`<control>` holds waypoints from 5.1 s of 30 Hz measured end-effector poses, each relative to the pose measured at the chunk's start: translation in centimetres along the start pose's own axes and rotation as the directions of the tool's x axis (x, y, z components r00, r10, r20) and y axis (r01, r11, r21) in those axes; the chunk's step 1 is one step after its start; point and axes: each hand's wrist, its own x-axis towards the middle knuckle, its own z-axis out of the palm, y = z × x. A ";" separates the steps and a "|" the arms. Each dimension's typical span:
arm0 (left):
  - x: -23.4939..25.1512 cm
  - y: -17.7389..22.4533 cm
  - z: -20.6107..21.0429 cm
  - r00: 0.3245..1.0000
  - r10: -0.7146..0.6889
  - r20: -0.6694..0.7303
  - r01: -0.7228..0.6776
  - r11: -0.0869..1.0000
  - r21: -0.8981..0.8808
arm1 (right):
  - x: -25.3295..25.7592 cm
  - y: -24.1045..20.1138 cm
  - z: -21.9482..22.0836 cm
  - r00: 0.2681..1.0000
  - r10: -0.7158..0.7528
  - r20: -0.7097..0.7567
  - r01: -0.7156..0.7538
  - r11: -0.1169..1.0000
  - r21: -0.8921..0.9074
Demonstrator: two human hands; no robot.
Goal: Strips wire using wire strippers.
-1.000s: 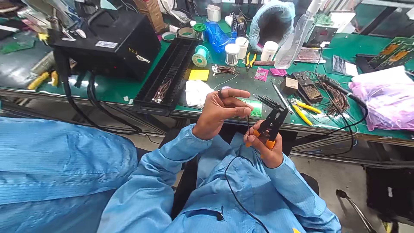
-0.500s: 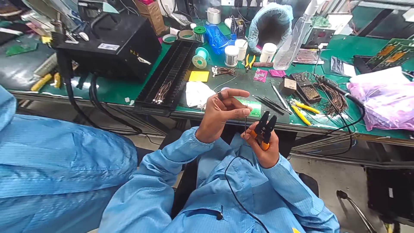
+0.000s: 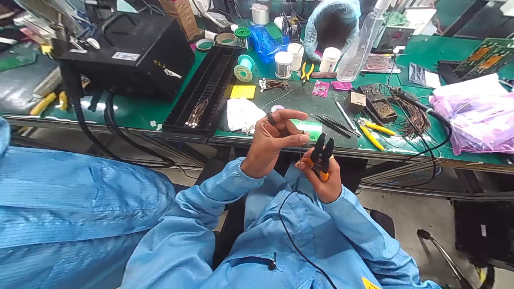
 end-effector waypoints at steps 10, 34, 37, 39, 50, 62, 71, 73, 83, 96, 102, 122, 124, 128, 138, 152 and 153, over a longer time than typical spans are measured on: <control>0.3 -1.0 0.0 0.996 0.057 -0.071 -0.053 0.997 0.056 | -0.3 0.2 0.4 0.999 0.008 -0.032 -0.009 1.000 -0.029; 0.0 -0.6 0.5 0.996 -0.077 0.036 0.072 0.990 0.120 | 1.0 -0.8 -3.0 0.993 0.119 0.019 -0.110 0.954 -0.278; 0.1 -0.9 0.5 0.995 -0.099 0.032 0.093 0.983 0.161 | 0.9 -1.0 -2.9 0.991 0.134 0.024 -0.121 0.947 -0.297; 0.1 -1.0 0.4 0.993 -0.110 0.039 0.101 0.977 0.189 | 0.9 -1.0 -2.9 0.990 0.135 0.028 -0.120 0.947 -0.299; 0.2 -0.8 0.5 0.989 -0.144 0.041 0.130 0.963 0.236 | 1.0 -1.1 -2.7 0.988 0.114 0.102 -0.068 0.925 -0.374; 0.1 -0.3 0.3 0.991 -0.120 0.064 0.097 0.953 0.287 | 0.8 -1.2 -2.6 0.991 0.062 0.118 0.015 0.830 -0.558; 0.1 -0.4 0.1 0.987 -0.143 0.073 0.118 0.956 0.270 | 0.4 -1.1 -2.4 0.997 0.037 0.064 0.009 0.800 -0.601; 0.1 -0.4 0.1 0.987 -0.145 0.073 0.120 0.954 0.276 | 0.4 -1.0 -2.6 0.998 0.050 0.049 -0.014 0.831 -0.556; 0.1 -1.1 0.3 0.969 -0.157 0.192 0.099 0.955 0.281 | 1.9 -3.5 -4.2 0.999 -0.039 -0.007 0.038 0.992 -0.124; -0.1 -2.4 0.0 0.887 -0.159 0.434 -0.031 0.916 0.400 | 2.1 -5.6 -4.1 0.980 -0.191 -0.055 0.158 0.915 -0.372; -0.2 -2.8 0.5 0.883 -0.135 0.449 -0.017 0.948 0.318 | 1.7 -6.4 -3.6 0.963 -0.239 -0.121 0.183 0.918 -0.352; -1.1 -3.1 1.5 0.947 -0.208 0.246 0.162 0.968 0.194 | 1.1 -4.6 -4.0 0.983 -0.181 -0.038 0.161 0.939 -0.305; -0.9 -3.2 1.5 0.947 -0.196 0.254 0.161 0.975 0.150 | 1.3 -4.5 -4.1 0.979 -0.196 -0.054 0.171 0.936 -0.308; -1.2 -3.1 1.6 0.959 -0.172 0.225 0.168 0.985 0.038 | 1.2 -4.3 -3.8 0.972 -0.203 -0.116 0.166 0.949 -0.270; -1.7 -1.7 2.0 0.980 0.060 0.190 -0.108 0.961 0.254 | 0.8 -4.7 -2.7 0.971 -0.193 -0.142 0.149 0.950 -0.274; -2.8 0.1 2.7 0.875 0.451 0.176 -0.469 0.701 0.537 | -0.6 -5.5 -0.3 0.993 0.077 0.090 -0.062 0.985 -0.160; -2.9 0.1 2.7 0.873 0.457 0.174 -0.473 0.701 0.534 | -0.6 -5.5 -0.3 0.993 0.075 0.090 -0.060 0.985 -0.160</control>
